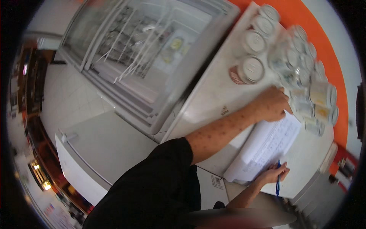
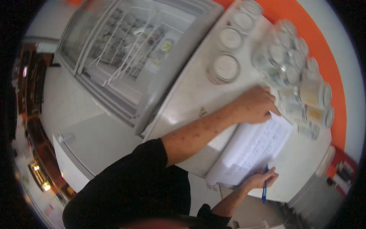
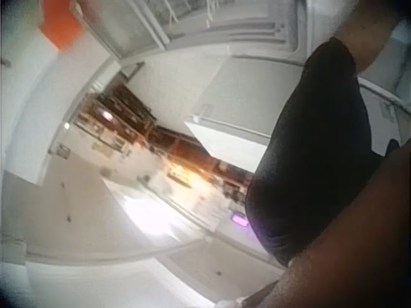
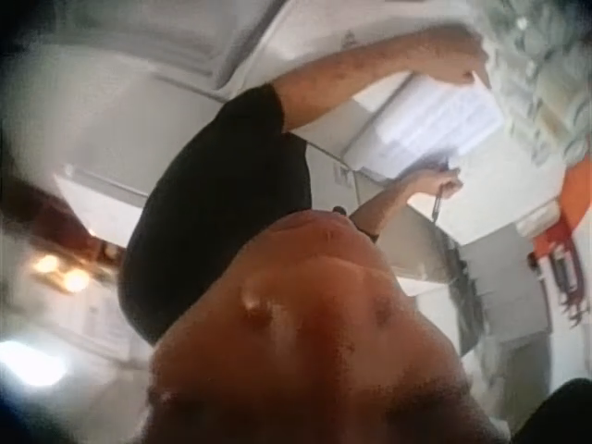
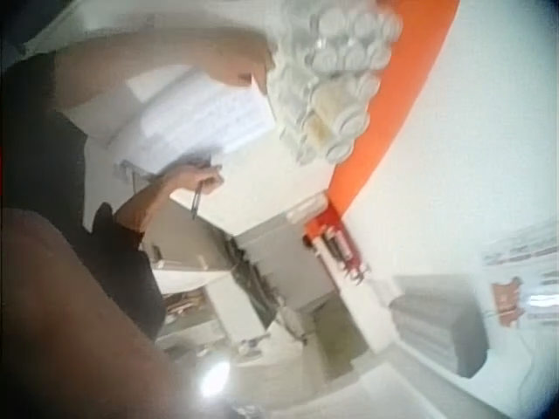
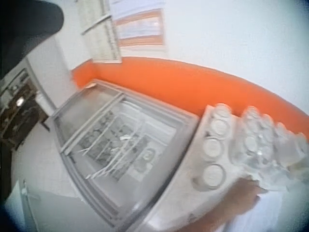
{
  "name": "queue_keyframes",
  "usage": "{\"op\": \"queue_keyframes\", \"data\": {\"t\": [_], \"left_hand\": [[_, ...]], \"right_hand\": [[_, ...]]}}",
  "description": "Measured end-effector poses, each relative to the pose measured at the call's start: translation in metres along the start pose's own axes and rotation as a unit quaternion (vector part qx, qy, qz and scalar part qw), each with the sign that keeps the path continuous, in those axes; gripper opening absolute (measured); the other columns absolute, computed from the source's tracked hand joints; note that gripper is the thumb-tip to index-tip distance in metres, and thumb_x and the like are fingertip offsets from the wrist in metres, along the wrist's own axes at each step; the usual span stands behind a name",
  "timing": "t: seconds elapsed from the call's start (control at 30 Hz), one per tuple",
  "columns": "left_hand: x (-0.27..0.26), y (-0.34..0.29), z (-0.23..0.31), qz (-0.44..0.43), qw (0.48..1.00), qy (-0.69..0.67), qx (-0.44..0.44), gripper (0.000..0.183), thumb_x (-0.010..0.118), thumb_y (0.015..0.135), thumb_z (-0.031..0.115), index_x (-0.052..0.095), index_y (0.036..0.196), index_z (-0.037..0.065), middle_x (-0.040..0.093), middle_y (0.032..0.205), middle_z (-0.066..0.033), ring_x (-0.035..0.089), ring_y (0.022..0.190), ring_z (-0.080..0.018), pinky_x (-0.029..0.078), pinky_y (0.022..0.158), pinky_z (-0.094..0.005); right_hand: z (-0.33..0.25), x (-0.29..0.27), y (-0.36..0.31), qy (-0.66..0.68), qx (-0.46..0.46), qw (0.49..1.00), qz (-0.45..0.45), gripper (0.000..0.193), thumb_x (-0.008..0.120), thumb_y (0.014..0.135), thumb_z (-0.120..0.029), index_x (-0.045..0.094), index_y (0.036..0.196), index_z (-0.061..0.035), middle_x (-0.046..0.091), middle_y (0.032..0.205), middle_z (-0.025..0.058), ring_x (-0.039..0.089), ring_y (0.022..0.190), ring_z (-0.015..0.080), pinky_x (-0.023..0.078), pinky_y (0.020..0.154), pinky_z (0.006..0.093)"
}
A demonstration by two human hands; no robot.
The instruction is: The recorder is checking stock in a freezer, moving items onto a counter, and recording the count on an inventory sheet.
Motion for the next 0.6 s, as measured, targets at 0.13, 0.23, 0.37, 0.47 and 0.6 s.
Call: {"op": "queue_keyframes", "data": {"t": [0.13,0.23,0.37,0.47,0.6], "left_hand": [[-0.004,-0.005,-0.004,0.006,1.0,0.0,-0.026,0.027,0.065,0.069,0.016,0.076,0.092,0.025,0.064,0.082,-0.0018,0.056,0.092,-0.0254,0.046,0.081,-0.0395],[-0.003,-0.002,-0.004,-0.009,0.999,0.002,-0.038,0.028,0.064,0.069,0.016,0.076,0.094,0.025,0.066,0.085,-0.002,0.055,0.095,-0.0254,0.045,0.082,-0.0404],[0.003,-0.002,0.002,-0.019,0.999,-0.015,-0.038,0.028,0.063,0.069,0.016,0.076,0.094,0.024,0.067,0.087,-0.0032,0.054,0.098,-0.0257,0.042,0.086,-0.0404],[0.0,-0.003,-0.002,-0.015,0.999,-0.009,-0.051,0.028,0.063,0.07,0.016,0.076,0.093,0.023,0.067,0.087,-0.0031,0.054,0.099,-0.0254,0.041,0.088,-0.0399],[-0.002,-0.001,-0.002,-0.006,0.998,-0.014,-0.054,0.025,0.063,0.07,0.016,0.077,0.09,0.023,0.067,0.086,-0.001,0.054,0.099,-0.0235,0.041,0.088,-0.0389]], "right_hand": [[-0.001,0.007,-0.004,-0.007,-0.021,1.0,-0.021,0.036,0.059,0.093,-0.022,0.035,0.069,-0.0107,0.031,0.06,-0.0033,0.031,0.051,0.0063,0.026,0.043,0.0238],[-0.002,0.0,0.002,-0.047,-0.042,0.998,-0.013,0.04,0.059,0.093,-0.023,0.033,0.066,-0.0107,0.028,0.061,-0.0033,0.03,0.052,0.0069,0.025,0.043,0.0238],[-0.004,-0.003,0.004,-0.072,-0.058,0.996,-0.007,0.042,0.06,0.093,-0.025,0.033,0.064,-0.0111,0.028,0.061,-0.0029,0.031,0.053,0.0078,0.026,0.043,0.0234],[-0.003,0.002,0.004,-0.081,-0.052,0.995,-0.006,0.041,0.059,0.094,-0.026,0.035,0.064,-0.0105,0.03,0.061,-0.0027,0.033,0.053,0.0079,0.027,0.044,0.0233],[0.002,-0.002,0.01,-0.096,-0.063,0.993,0.005,0.038,0.059,0.093,-0.025,0.039,0.065,-0.009,0.033,0.062,-0.0017,0.036,0.057,0.0098,0.033,0.048,0.0248]]}}
Point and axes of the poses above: each hand's wrist, its own y-axis towards the middle knuckle, its own x-axis out of the palm, z = x × y, the point moved 7 cm from there along y, towards the middle knuckle
